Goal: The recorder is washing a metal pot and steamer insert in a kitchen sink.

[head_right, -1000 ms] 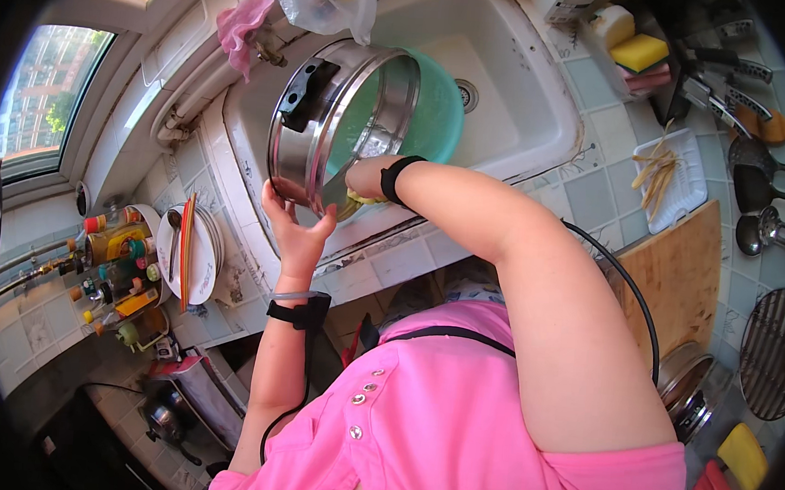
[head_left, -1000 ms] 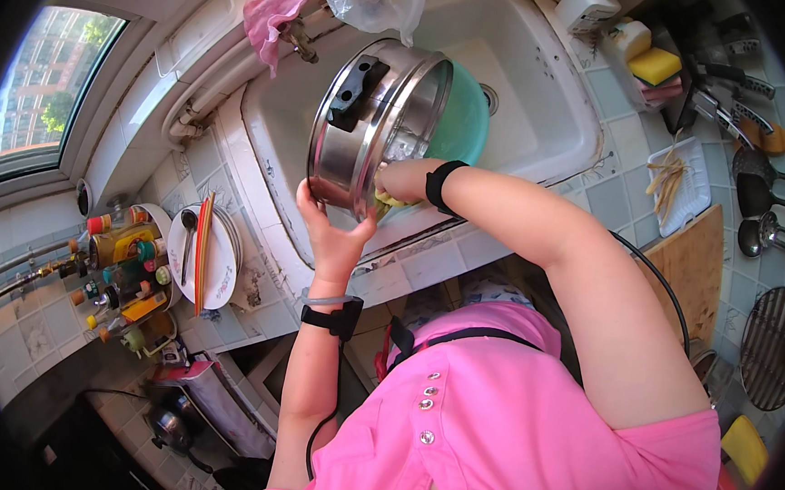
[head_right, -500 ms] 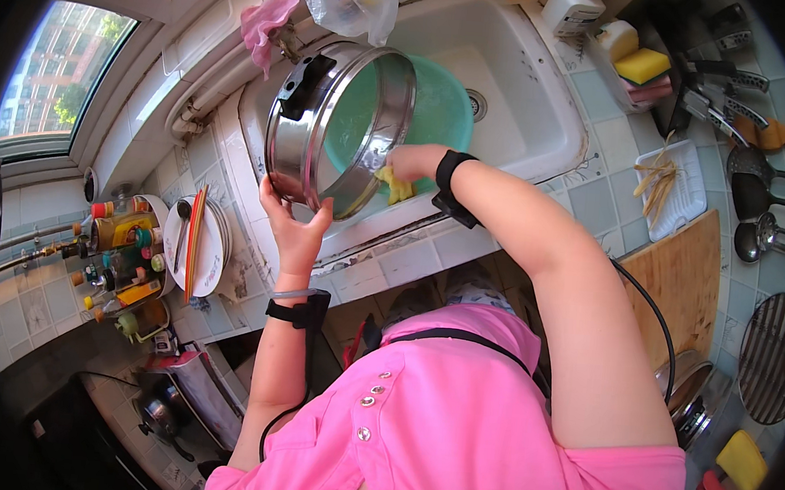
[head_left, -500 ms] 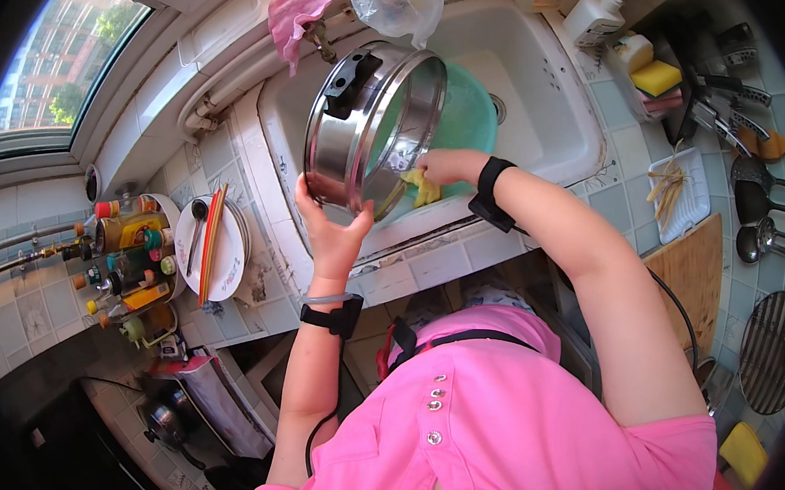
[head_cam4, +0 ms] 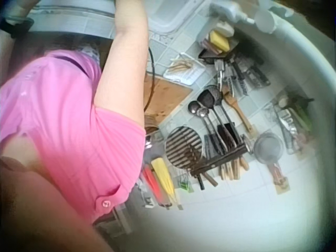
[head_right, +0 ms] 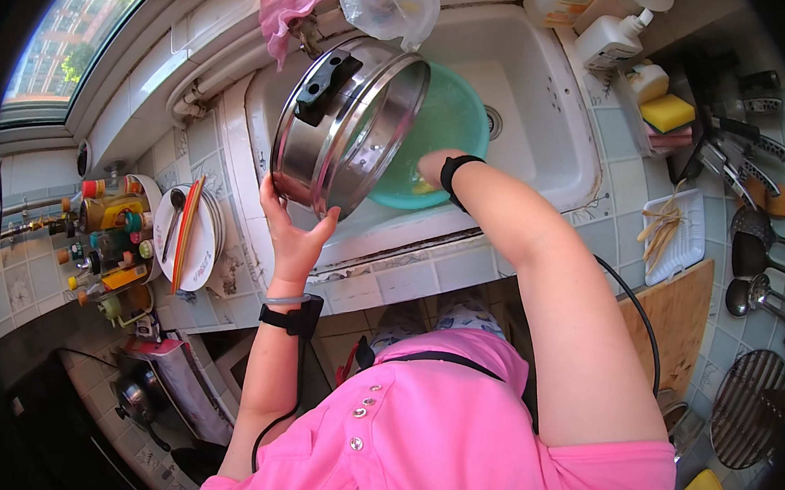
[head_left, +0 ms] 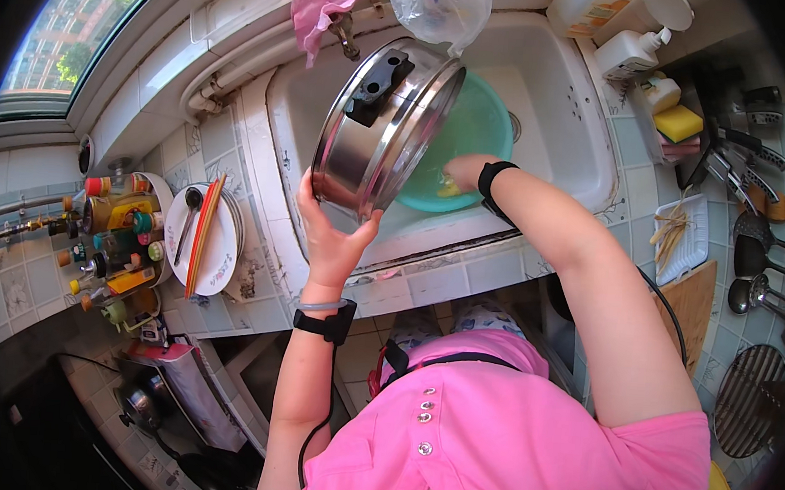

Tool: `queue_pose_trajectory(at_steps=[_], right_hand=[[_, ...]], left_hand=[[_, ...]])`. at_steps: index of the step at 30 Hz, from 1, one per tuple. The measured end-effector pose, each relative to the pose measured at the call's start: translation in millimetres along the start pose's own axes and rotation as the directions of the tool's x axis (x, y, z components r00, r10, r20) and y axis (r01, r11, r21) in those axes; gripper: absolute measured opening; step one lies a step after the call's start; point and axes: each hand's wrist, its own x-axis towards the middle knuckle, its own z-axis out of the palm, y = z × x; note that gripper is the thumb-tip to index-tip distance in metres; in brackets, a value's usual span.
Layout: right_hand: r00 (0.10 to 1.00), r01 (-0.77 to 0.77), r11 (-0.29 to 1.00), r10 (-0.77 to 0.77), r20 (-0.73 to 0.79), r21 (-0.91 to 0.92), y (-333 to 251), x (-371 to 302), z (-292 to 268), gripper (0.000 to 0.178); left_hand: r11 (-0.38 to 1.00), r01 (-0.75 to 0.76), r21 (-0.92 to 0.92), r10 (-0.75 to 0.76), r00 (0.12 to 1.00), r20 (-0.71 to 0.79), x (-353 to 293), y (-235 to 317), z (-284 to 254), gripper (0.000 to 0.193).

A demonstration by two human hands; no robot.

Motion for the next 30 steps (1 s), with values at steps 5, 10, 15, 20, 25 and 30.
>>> queue_pose_trajectory(at_steps=[5, 10, 15, 20, 25, 30], right_hand=[[0.920, 0.342, 0.875, -0.238, -0.312, 0.343, -45, -14, -44, 0.030], [0.681, 0.680, 0.683, -0.455, -0.575, 0.265, -104, 3, -6, 0.029], [0.842, 0.240, 0.962, -0.273, -0.466, -0.130, -92, 16, -22, 0.023], [0.823, 0.143, 0.983, -0.183, -0.538, -0.115, -78, 54, -10, 0.021], [0.718, 0.532, 0.824, -0.317, -0.620, 0.194, -80, 70, 33, 0.016], [0.773, 0.372, 0.928, -0.301, -0.559, 0.015, -49, 17, -7, 0.014]], left_hand=[[0.996, 0.056, -0.072, -0.055, 0.998, 0.019, -5, -16, -2, 0.097], [0.969, 0.123, -0.215, -0.123, 0.992, 0.016, -5, -12, 9, 0.098], [0.929, 0.240, -0.282, -0.235, 0.971, 0.052, -8, -1, -5, 0.090], [0.979, 0.145, -0.140, -0.143, 0.989, 0.030, -19, -9, 1, 0.093], [0.987, 0.120, -0.110, -0.115, 0.992, 0.058, -23, -12, 8, 0.095], [0.936, 0.229, -0.266, -0.213, 0.973, 0.090, -24, -7, 5, 0.095]])
